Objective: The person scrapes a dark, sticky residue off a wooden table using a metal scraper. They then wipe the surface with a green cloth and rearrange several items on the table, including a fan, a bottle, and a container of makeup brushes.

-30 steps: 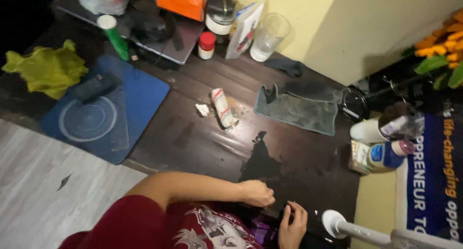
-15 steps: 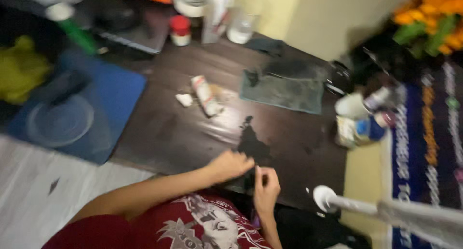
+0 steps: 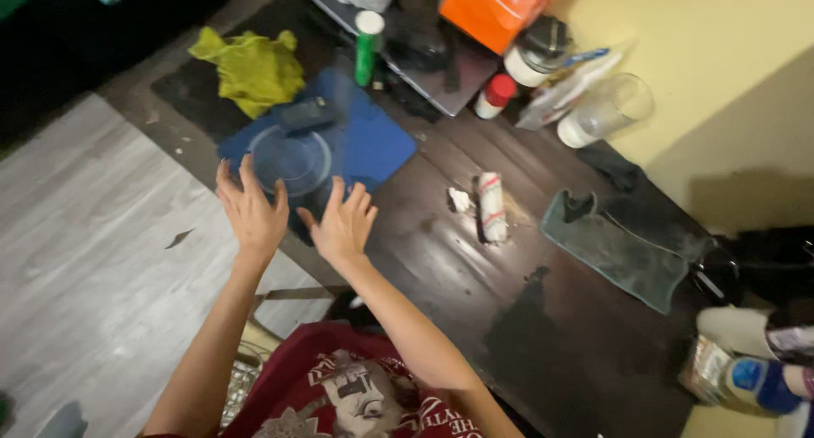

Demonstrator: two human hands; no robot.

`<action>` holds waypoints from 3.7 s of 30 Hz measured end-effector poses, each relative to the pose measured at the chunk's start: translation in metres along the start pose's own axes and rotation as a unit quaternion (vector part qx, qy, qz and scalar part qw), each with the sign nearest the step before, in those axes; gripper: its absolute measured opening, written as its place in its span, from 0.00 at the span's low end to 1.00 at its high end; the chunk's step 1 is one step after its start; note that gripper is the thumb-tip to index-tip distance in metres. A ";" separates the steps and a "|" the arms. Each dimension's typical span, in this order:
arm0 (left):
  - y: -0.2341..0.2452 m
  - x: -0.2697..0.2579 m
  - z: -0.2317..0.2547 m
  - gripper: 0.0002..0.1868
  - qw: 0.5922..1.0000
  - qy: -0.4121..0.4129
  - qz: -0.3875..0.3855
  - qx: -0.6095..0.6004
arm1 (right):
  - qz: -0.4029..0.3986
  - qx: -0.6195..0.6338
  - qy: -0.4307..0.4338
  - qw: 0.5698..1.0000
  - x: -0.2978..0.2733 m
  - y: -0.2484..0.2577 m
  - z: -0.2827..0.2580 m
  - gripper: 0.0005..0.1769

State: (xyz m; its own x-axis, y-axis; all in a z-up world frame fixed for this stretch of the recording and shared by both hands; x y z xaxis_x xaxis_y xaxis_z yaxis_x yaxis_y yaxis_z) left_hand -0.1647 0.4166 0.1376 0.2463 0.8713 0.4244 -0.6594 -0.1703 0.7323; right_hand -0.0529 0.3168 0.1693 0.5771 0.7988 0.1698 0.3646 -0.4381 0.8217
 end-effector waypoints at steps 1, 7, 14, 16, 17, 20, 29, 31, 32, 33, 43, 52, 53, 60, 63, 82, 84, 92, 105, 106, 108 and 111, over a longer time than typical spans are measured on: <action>-0.005 0.000 -0.013 0.37 1.000 0.007 -0.011 -0.024 | 0.022 -0.013 0.009 1.000 0.000 -0.011 0.002 0.46; -0.023 0.000 -0.037 0.45 0.985 0.079 -0.148 -0.038 | 0.103 0.165 -0.006 0.981 -0.015 -0.032 0.086 0.33; -0.026 -0.002 -0.031 0.54 0.970 0.093 -0.221 0.033 | 0.004 0.297 -0.138 0.945 0.031 -0.051 0.121 0.26; -0.023 -0.002 -0.027 0.53 0.973 0.075 -0.211 0.051 | -0.055 0.393 -0.182 0.900 0.033 -0.053 0.118 0.18; -0.020 0.000 -0.025 0.51 0.976 0.060 -0.200 0.062 | -0.080 0.434 -0.189 0.877 0.031 -0.047 0.119 0.15; -0.008 0.005 -0.006 0.42 0.988 0.020 -0.150 0.038 | -0.128 0.548 -0.184 0.806 0.012 -0.010 0.127 0.11; -0.018 -0.027 0.121 0.21 0.744 0.218 -0.450 -0.442 | -0.173 0.618 -0.267 0.719 -0.193 0.207 0.092 0.22; -0.028 -0.059 0.152 0.22 0.665 0.134 -0.524 -0.514 | -0.139 0.619 -0.336 0.696 -0.232 0.212 0.079 0.25; -0.030 -0.083 0.167 0.24 0.636 0.020 -0.545 -0.545 | -0.100 0.613 -0.372 0.690 -0.253 0.207 0.075 0.25; -0.034 -0.113 0.184 0.24 0.621 -0.032 -0.597 -0.507 | -0.062 0.605 -0.407 0.682 -0.273 0.200 0.073 0.25; -0.072 -0.202 0.235 0.15 0.707 -0.267 -0.562 -0.336 | 0.242 0.362 -0.673 0.598 -0.448 0.154 0.044 0.17; -0.112 -0.210 0.258 0.16 0.638 -0.375 -0.555 -0.380 | 0.204 0.285 -0.667 0.658 -0.468 0.096 0.075 0.17; -0.112 -0.209 0.255 0.16 0.639 -0.369 -0.558 -0.378 | 0.220 0.310 -0.664 0.644 -0.472 0.096 0.073 0.16; -0.108 -0.210 0.256 0.18 0.646 -0.402 -0.523 -0.385 | 0.126 0.206 -0.702 0.670 -0.445 0.114 0.069 0.21; -0.098 -0.210 0.255 0.13 0.687 -0.418 -0.465 -0.369 | 0.125 0.200 -0.731 0.640 -0.445 0.130 0.058 0.26; -0.050 -0.315 0.227 0.29 0.439 -0.069 -0.886 -0.128 | 0.231 0.460 -0.601 0.611 -0.441 0.112 0.120 0.19; -0.040 -0.285 0.233 0.20 0.561 -0.261 -0.783 -0.062 | 0.210 0.460 -0.605 0.615 -0.460 0.129 0.120 0.22; -0.060 -0.257 0.247 0.26 0.663 -0.474 -0.515 -0.265 | 0.263 0.423 -0.605 0.621 -0.477 0.091 0.128 0.21; -0.078 -0.259 0.263 0.59 0.592 -0.638 -0.488 -0.069 | 0.269 0.440 -0.624 0.587 -0.464 0.075 0.159 0.21; -0.075 -0.259 0.261 0.59 0.590 -0.632 -0.496 -0.072 | 0.266 0.409 -0.618 0.617 -0.470 0.074 0.155 0.21; -0.075 -0.259 0.261 0.60 0.587 -0.625 -0.508 -0.085 | 0.265 0.341 -0.597 0.675 -0.476 0.074 0.151 0.20; -0.071 -0.257 0.261 0.61 0.580 -0.637 -0.506 -0.042 | 0.325 0.480 -0.645 0.498 -0.477 0.062 0.144 0.17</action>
State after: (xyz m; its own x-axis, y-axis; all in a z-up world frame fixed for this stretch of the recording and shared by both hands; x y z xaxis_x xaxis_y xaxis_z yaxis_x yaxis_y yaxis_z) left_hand 0.0043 0.0849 0.1156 0.8277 -0.5502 -0.1106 0.2607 0.2024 0.9440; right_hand -0.2004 -0.1508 0.0615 0.5638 -0.2992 -0.7698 -0.3821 -0.9208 0.0781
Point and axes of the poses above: each hand's wrist, its own x-axis towards the middle knuckle, its own y-axis out of the back of the hand, z = x × y, the point moved 1 cm from there along x, towards the middle knuckle, and after that the axes turned 5 degrees about y, right-handed, at the moved point
